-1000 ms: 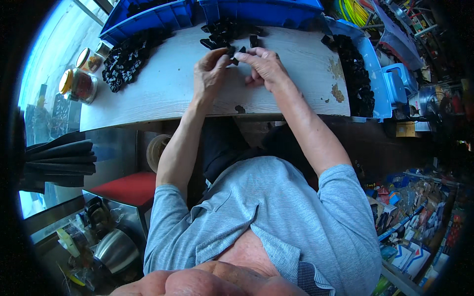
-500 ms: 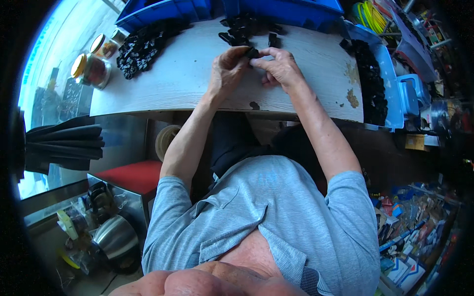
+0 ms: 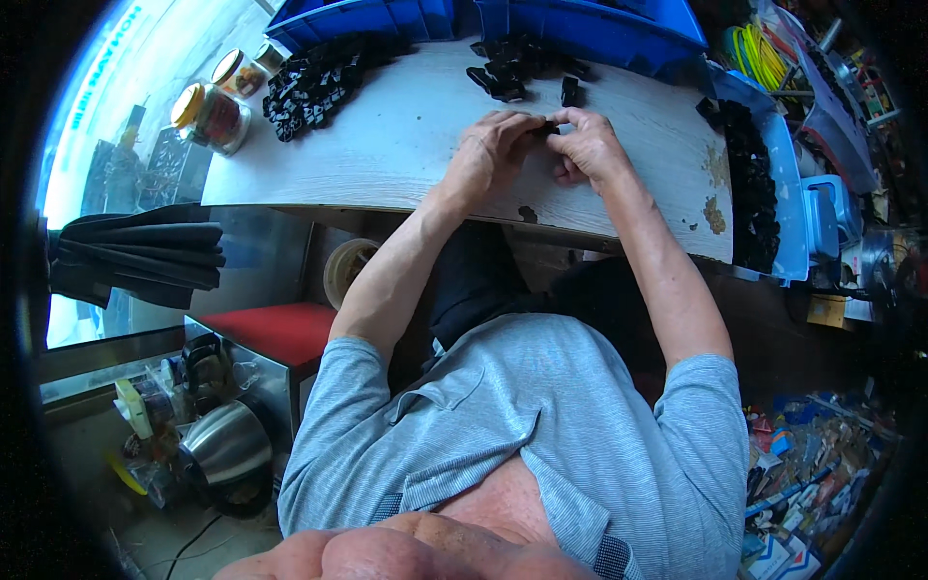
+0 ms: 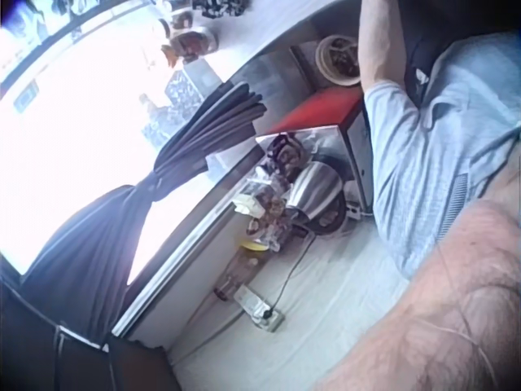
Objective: Assembling small black plastic components and placing them into blue bins on a workbench.
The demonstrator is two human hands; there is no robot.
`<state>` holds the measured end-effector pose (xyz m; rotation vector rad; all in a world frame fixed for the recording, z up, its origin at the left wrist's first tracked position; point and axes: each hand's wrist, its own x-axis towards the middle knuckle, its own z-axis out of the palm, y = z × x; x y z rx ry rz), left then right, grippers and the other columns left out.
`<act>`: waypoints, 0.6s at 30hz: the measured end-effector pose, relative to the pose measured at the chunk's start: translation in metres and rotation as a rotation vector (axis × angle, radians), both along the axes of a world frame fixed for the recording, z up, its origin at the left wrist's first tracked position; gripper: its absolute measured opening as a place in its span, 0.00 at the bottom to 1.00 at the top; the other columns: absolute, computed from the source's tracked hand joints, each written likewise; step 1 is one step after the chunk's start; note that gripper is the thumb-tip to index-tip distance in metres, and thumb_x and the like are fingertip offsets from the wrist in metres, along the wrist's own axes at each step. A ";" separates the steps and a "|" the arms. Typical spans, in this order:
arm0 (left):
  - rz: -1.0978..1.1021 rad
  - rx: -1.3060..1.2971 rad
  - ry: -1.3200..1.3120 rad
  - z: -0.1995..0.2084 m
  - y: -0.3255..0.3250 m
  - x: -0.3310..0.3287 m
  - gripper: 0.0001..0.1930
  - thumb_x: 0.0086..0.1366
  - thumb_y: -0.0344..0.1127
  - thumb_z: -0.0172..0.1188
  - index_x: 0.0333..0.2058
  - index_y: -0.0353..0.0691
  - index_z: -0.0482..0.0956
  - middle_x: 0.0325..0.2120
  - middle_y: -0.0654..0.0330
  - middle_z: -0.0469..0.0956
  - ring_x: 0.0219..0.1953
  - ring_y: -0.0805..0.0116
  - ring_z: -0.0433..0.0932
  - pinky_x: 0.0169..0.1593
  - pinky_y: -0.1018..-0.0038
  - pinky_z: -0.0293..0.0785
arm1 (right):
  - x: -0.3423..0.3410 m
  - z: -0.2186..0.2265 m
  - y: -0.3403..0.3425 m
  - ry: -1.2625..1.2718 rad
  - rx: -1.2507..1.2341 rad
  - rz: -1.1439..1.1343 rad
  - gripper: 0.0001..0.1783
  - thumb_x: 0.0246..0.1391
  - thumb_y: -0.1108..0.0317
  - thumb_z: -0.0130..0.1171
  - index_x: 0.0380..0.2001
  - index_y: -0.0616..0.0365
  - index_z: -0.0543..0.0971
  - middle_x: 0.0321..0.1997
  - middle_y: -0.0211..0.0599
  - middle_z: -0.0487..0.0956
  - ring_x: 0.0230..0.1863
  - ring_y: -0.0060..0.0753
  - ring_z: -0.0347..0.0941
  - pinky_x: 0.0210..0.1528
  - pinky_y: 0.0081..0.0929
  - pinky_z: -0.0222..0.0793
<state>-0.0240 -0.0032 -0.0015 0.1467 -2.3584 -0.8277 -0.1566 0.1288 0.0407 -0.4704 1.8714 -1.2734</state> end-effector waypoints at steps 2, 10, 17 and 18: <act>-0.011 -0.078 0.019 0.004 0.003 0.002 0.17 0.63 0.26 0.61 0.51 0.41 0.82 0.47 0.53 0.84 0.46 0.51 0.81 0.53 0.62 0.77 | -0.002 -0.001 0.000 0.017 0.005 0.009 0.19 0.53 0.74 0.61 0.51 0.56 0.78 0.15 0.25 0.70 0.13 0.22 0.69 0.22 0.32 0.77; -0.043 -0.141 -0.041 0.010 -0.004 0.004 0.19 0.62 0.24 0.60 0.53 0.43 0.82 0.47 0.56 0.84 0.47 0.54 0.81 0.54 0.65 0.78 | 0.004 0.008 -0.004 0.076 0.081 0.032 0.20 0.53 0.75 0.60 0.51 0.55 0.79 0.17 0.26 0.71 0.15 0.21 0.71 0.22 0.29 0.76; -0.106 -0.227 -0.054 0.004 -0.006 0.001 0.22 0.63 0.22 0.59 0.55 0.46 0.81 0.50 0.57 0.82 0.51 0.55 0.79 0.54 0.66 0.78 | 0.001 0.002 0.000 0.068 0.051 0.088 0.15 0.53 0.75 0.60 0.46 0.55 0.79 0.19 0.26 0.72 0.15 0.22 0.72 0.20 0.26 0.73; -0.103 -0.226 -0.059 0.005 -0.005 0.003 0.22 0.63 0.22 0.59 0.55 0.46 0.81 0.50 0.57 0.82 0.51 0.55 0.79 0.54 0.66 0.78 | 0.000 -0.001 0.000 0.064 0.031 0.084 0.15 0.53 0.75 0.60 0.45 0.55 0.79 0.19 0.26 0.72 0.15 0.21 0.71 0.19 0.25 0.72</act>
